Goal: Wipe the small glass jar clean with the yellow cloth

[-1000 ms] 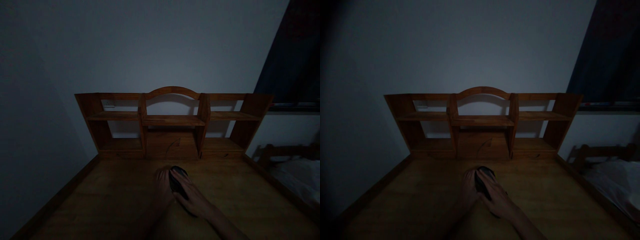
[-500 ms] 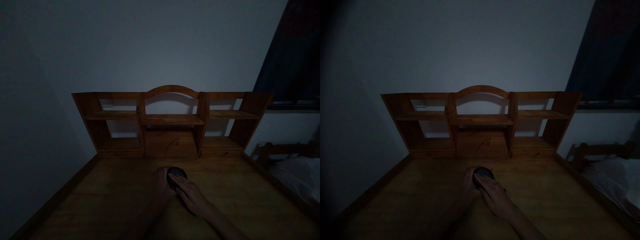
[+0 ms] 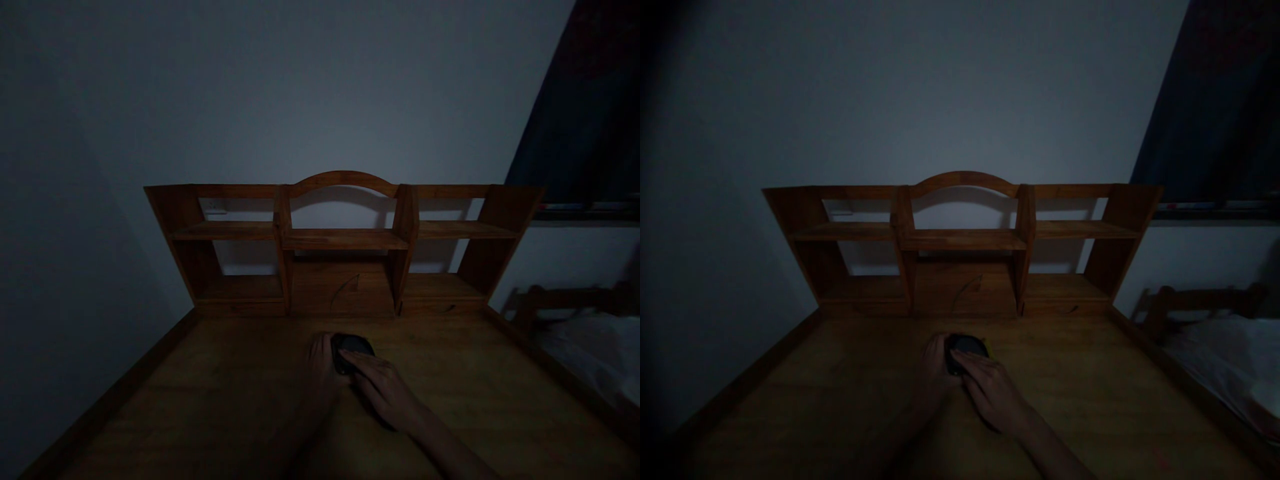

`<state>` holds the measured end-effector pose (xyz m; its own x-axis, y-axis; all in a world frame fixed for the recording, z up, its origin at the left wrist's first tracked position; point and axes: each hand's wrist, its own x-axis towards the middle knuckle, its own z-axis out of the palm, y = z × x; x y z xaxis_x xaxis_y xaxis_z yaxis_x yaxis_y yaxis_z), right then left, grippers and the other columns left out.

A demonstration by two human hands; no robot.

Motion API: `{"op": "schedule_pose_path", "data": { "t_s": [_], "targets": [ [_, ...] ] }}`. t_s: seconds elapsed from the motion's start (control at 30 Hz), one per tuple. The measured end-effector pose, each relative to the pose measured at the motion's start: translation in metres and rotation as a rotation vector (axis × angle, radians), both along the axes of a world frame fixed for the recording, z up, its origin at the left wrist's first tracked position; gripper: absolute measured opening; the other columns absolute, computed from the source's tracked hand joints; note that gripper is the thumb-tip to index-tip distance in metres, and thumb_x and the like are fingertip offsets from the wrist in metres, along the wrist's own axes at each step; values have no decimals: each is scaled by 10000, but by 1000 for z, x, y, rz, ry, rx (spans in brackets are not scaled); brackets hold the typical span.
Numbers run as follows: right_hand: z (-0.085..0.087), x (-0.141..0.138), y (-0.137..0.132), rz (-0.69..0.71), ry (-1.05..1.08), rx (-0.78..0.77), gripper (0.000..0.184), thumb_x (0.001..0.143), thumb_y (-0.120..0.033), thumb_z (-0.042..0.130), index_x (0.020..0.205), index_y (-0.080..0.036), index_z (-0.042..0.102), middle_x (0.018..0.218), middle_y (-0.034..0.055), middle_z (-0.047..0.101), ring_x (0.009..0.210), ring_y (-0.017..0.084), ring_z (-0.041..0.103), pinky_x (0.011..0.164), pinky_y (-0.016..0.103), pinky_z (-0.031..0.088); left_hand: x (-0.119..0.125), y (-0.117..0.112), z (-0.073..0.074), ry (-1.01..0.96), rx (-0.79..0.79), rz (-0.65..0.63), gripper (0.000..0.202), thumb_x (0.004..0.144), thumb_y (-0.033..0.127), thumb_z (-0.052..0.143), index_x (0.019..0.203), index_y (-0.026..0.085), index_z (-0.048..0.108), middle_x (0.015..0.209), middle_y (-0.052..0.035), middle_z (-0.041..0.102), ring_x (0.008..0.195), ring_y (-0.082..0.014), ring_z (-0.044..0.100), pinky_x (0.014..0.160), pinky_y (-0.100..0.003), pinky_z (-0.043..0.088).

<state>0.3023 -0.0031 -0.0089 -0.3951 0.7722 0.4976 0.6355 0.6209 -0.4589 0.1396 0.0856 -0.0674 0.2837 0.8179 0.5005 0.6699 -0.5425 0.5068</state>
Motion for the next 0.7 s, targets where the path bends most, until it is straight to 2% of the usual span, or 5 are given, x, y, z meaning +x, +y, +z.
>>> {"op": "schedule_pose_path", "data": {
  "t_s": [0.23,0.33,0.47,0.6,0.7],
  "targets": [
    [-3,8,3,-42,-13,58,493,979,-186,354,1470,-235,360,1406,63,513,1287,219,493,1065,436,452,2,0,11,-179,18,-4,743,542,281,767,1203,159,450,1148,-141,574,1093,-332,552,925,-469,453],
    [-5,8,6,-75,-25,105,498,992,-188,332,1487,-246,321,1457,51,452,1345,223,419,1126,482,372,3,2,11,-277,61,-2,732,548,319,756,1201,160,464,1129,-136,581,1067,-316,570,911,-460,466],
    [-4,1,7,-95,-33,110,496,1016,-226,310,1508,-255,258,1535,32,315,1413,232,291,1168,507,282,1,7,5,-356,2,-22,777,524,323,764,1219,185,444,1148,-112,581,1068,-299,576,933,-479,463],
    [-4,-1,6,-150,-16,34,507,1031,-279,313,1523,-253,194,1561,27,248,1439,221,217,1177,481,270,2,5,5,-318,-28,-72,827,489,300,782,1235,179,446,1165,-116,570,1096,-313,555,946,-493,451],
    [-5,1,7,-169,14,-1,506,1032,-309,325,1521,-261,201,1568,24,224,1442,220,205,1180,475,260,5,-2,8,-239,7,-113,817,497,294,775,1240,160,460,1179,-132,570,1110,-327,542,951,-506,437]
  ]
}}
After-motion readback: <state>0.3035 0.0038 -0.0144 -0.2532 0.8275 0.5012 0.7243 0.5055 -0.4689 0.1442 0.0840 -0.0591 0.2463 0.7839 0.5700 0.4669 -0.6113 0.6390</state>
